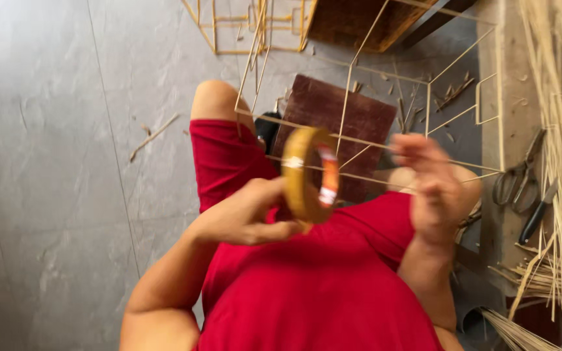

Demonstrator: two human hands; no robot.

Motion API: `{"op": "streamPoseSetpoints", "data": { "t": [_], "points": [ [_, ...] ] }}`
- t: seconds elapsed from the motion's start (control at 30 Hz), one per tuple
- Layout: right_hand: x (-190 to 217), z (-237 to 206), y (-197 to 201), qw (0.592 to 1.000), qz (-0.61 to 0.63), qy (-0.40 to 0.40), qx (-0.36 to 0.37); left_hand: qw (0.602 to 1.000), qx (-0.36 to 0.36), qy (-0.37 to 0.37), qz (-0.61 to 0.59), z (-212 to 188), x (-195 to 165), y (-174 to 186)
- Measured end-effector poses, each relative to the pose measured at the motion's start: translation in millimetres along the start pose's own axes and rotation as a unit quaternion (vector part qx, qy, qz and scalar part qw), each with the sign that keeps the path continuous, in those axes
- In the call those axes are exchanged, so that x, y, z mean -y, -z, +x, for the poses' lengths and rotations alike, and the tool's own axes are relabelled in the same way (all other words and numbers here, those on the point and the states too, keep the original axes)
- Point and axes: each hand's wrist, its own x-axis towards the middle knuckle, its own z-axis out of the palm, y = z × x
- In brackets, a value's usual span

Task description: The person sits on the floor and wraps yellow tape around the edges of a gold-colored metal frame. They use scissors to cut the tape and continue taping different sections of the frame.

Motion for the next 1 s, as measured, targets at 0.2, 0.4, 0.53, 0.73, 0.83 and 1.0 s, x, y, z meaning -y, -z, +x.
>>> {"op": "streamPoseSetpoints", "data": {
  "t": [0.2, 0.4, 0.53, 0.73, 0.83, 1.0],
  "points": [
    [-28.5, 18.5, -56.8, 0.929, 0.270, -0.187, 0.171, 0.986, 0.081, 0.004, 0.146, 6.8, 11.0, 20.8],
    [-42.4, 16.2, -71.7, 0.958, 0.181, -0.125, 0.186, 0.885, -0.203, 0.061, 0.414, -8.0, 35.7, 81.8],
    [-36.9, 30.3, -97.3, 0.976, 0.129, -0.069, 0.160, 0.845, -0.316, 0.001, 0.431, -19.5, 46.3, 115.6],
    [-44.6, 53.0, -119.3, 0.960, 0.246, -0.078, 0.112, 0.940, -0.297, 0.071, 0.151, -28.7, 71.4, 111.3],
    [-52.8, 58.7, -120.2, 0.947, 0.290, -0.089, 0.110, 0.958, -0.231, 0.129, -0.114, -28.7, 85.1, 98.5],
    [-58.2, 58.7, -118.3, 0.947, 0.288, -0.103, 0.100, 0.935, -0.189, 0.085, -0.289, -30.4, 90.3, 81.4]
  ]
}}
